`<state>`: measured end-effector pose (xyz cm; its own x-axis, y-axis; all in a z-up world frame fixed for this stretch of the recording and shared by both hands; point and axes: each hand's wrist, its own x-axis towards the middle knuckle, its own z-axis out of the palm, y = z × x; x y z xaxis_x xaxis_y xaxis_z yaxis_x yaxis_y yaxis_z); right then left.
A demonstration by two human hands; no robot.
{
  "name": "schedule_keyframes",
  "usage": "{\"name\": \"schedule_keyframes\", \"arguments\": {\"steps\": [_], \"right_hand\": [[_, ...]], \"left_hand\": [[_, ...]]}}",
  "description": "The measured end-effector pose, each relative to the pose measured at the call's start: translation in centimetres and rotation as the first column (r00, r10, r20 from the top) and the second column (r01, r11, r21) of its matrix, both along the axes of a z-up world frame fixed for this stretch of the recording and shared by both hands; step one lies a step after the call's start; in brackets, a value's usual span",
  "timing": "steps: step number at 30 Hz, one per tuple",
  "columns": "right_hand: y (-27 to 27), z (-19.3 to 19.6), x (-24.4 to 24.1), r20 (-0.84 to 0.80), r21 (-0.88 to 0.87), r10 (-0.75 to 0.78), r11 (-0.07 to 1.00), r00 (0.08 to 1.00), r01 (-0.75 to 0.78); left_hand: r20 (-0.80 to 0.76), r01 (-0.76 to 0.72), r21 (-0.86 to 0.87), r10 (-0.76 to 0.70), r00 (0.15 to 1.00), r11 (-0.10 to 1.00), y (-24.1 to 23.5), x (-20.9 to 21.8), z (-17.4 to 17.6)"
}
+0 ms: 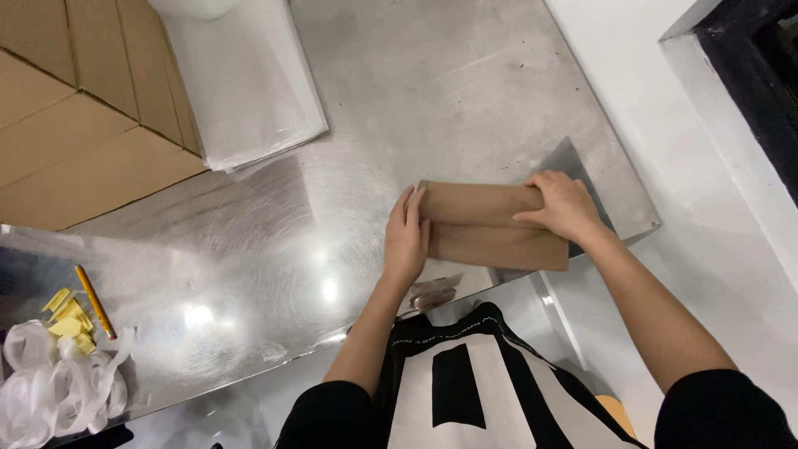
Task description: The person unpacks a dark blue garment from a plastic bag inside a cardboard box and hangs it on a clothing rack. They then remove a brown t-shirt from the rack, fold it neatly on a metal table, and place it aside.
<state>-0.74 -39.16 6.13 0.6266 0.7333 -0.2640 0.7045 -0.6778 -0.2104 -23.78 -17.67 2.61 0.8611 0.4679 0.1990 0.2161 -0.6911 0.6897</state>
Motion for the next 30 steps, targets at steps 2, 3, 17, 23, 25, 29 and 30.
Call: {"name": "schedule_keyframes", "arguments": {"steps": [2, 3, 17, 23, 25, 29, 30], "right_hand": [[-0.3, -2.3, 0.0, 0.079, 0.053, -0.040, 0.998, 0.996, 0.036], [-0.4, -3.4, -0.1, 0.154, 0.109, -0.086, 0.992, 0.984, 0.069], [-5.3, -3.0, -7.8, 0.170, 0.415, 0.007, 0.907, 0.985, -0.078], [-3.9, 3.0, -8.0, -0.280, 0.199, 0.092, 0.979, 0.955, -0.036], [-4.0, 3.4, -8.4, -0.301, 0.183, 0.113, 0.981, 0.947, -0.059], [-4.9, 1.0, -7.1, -0.261, 0.300, -0.028, 0.948, 0.965, 0.109], [-5.3, 0.0, -6.5, -0.274, 0.346, -0.103, 0.917, 0.956, 0.198]], "left_hand": [[0.017, -0.013, 0.096, 0.011, 1.000, 0.995, -0.1, 2.3, 0.3], [0.034, -0.025, 0.191, 0.019, 0.999, 0.981, -0.2, 3.4, 0.4], [-0.066, -0.008, 0.396, 0.037, 0.997, 0.918, -3.7, -2.9, -3.8], [-0.048, -0.023, 0.466, 0.052, 0.998, 0.884, -4.4, -5.4, -5.7], [-0.045, -0.026, 0.465, 0.052, 0.998, 0.885, -4.4, -5.2, -5.8], [-0.055, -0.029, 0.415, 0.057, 0.997, 0.909, -4.7, -3.8, -4.8], [-0.081, -0.025, 0.373, 0.059, 0.995, 0.928, -4.8, -3.3, -4.4]]}}
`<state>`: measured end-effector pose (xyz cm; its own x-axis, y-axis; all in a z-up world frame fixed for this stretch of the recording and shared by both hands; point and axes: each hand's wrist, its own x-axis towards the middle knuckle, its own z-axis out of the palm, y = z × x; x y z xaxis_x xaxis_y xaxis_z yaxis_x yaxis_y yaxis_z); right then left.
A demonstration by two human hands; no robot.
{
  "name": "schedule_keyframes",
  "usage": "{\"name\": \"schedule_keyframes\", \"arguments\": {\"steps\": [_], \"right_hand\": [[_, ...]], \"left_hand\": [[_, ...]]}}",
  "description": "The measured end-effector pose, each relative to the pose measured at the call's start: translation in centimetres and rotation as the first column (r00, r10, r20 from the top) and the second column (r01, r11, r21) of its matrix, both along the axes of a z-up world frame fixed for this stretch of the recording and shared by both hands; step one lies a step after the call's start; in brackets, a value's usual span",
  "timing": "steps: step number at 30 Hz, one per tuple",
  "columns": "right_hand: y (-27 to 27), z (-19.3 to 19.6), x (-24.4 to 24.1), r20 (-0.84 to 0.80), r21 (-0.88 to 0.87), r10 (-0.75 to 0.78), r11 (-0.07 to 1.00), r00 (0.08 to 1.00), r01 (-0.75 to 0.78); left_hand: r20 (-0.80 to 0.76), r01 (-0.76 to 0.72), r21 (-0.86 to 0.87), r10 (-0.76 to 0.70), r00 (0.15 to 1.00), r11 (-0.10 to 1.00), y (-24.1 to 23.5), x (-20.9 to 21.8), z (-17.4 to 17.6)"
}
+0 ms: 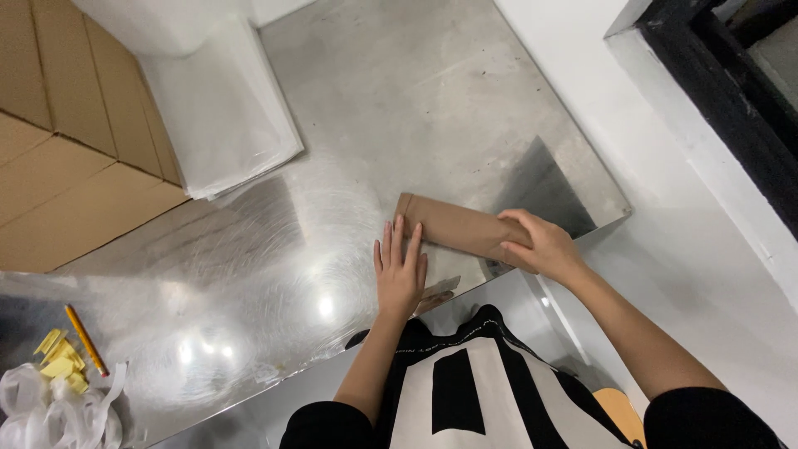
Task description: The person unpacks a dark blue garment from a plastic bag inside a cardboard box and hangs it on a clothing rack. They then remove a brown t-shirt from the rack, fold it neatly on a metal table, and place it aside.
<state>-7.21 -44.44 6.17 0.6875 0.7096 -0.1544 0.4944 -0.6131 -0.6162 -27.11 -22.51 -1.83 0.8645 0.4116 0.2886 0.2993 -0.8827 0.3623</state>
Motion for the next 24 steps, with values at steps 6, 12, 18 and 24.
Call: {"name": "schedule_keyframes", "arguments": {"steps": [6, 12, 18, 24], "right_hand": [[-4.3, 0.0, 5.8, 0.050, 0.101, -0.447, 0.892, 0.893, 0.441], [-8.9, -3.3, 11.0, 0.503, 0.098, -0.364, 0.925, 0.784, 0.367], [-7.4, -3.5, 8.4, 0.767, 0.090, -0.197, 0.975, 0.610, 0.202], [-6.7, -4.9, 9.2, 0.582, -0.079, -0.072, 0.986, 0.810, 0.144]], "left_hand": [[-0.045, 0.014, -0.145, -0.021, 0.999, 0.989, -1.0, 1.0, -1.0], [-0.127, 0.014, -0.087, -0.025, 0.992, 0.996, -1.3, 0.8, -2.5], [-0.131, -0.014, -0.096, 0.001, 0.991, 0.995, -1.2, 1.0, -1.9], [-0.212, -0.063, -0.151, 0.030, 0.977, 0.987, -1.8, 1.2, -1.0]]}}
